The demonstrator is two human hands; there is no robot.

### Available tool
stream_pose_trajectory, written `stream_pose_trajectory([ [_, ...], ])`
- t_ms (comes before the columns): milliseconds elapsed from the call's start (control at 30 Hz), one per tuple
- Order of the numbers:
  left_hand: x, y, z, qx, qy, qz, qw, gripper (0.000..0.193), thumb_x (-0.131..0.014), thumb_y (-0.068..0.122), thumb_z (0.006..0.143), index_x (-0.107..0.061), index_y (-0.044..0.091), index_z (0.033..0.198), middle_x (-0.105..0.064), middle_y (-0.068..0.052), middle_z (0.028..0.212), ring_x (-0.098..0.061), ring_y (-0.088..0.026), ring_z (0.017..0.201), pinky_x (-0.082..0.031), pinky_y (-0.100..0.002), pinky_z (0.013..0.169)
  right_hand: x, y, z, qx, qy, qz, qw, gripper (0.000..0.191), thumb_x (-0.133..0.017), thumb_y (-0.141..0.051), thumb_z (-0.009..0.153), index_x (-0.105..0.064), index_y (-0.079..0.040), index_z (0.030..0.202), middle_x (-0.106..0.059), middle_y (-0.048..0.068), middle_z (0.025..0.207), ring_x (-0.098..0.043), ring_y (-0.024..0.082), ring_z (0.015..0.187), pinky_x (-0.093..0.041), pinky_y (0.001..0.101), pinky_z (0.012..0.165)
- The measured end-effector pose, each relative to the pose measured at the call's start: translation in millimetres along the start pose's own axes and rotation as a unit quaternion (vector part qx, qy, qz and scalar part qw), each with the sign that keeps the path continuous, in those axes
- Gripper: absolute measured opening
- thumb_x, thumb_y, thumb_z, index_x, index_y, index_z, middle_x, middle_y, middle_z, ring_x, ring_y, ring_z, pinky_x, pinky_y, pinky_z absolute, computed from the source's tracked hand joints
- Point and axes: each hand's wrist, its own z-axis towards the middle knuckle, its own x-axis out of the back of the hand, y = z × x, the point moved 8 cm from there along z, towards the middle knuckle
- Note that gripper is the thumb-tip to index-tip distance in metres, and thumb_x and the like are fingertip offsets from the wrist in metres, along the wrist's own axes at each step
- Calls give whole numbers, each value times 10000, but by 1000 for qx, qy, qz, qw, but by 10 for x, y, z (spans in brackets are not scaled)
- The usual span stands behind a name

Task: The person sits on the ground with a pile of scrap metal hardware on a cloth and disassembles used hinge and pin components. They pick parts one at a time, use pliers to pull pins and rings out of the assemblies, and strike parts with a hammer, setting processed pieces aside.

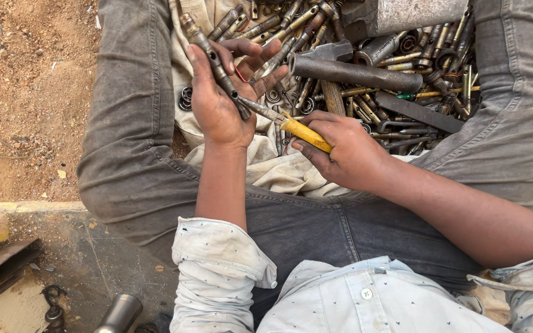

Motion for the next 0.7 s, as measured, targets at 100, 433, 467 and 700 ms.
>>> stream_pose_trajectory([
  [100,-29,23,-15,-18,-11,47,999,478,-344,475,1157,-489,70,950,-632,-179,1058,-675,-381,1180,-624,-547,921,-28,22,2,-26,-25,-10,999,268,-745,-191,953,-670,53,1034,-664,191,1061,-683,378,883,-552,437,765],
  [433,-34,8,-41,-79,-49,229,969,515,-383,509,1156,-482,40,968,-658,-193,1192,-642,-290,1232,-542,-381,1028,664,-330,-76,115,139,-157,971,394,-854,-240,916,-628,-4,1136,-640,202,1224,-697,347,1072,-589,407,907],
  [467,-37,-22,-43,-77,-54,253,963,526,-387,512,1160,-485,29,976,-664,-197,1197,-636,-282,1216,-519,-360,1001,717,-342,-95,122,151,-160,968,385,-869,-215,890,-607,-4,1078,-651,198,1200,-702,349,1046,-590,408,870],
  [700,-77,-250,-84,-11,-78,239,968,498,-369,492,1167,-474,38,993,-669,-191,1170,-649,-282,1214,-511,-382,1065,775,-406,-130,129,157,-208,957,421,-911,-155,935,-711,-128,1305,-685,70,1246,-713,262,1074,-593,372,901],
])
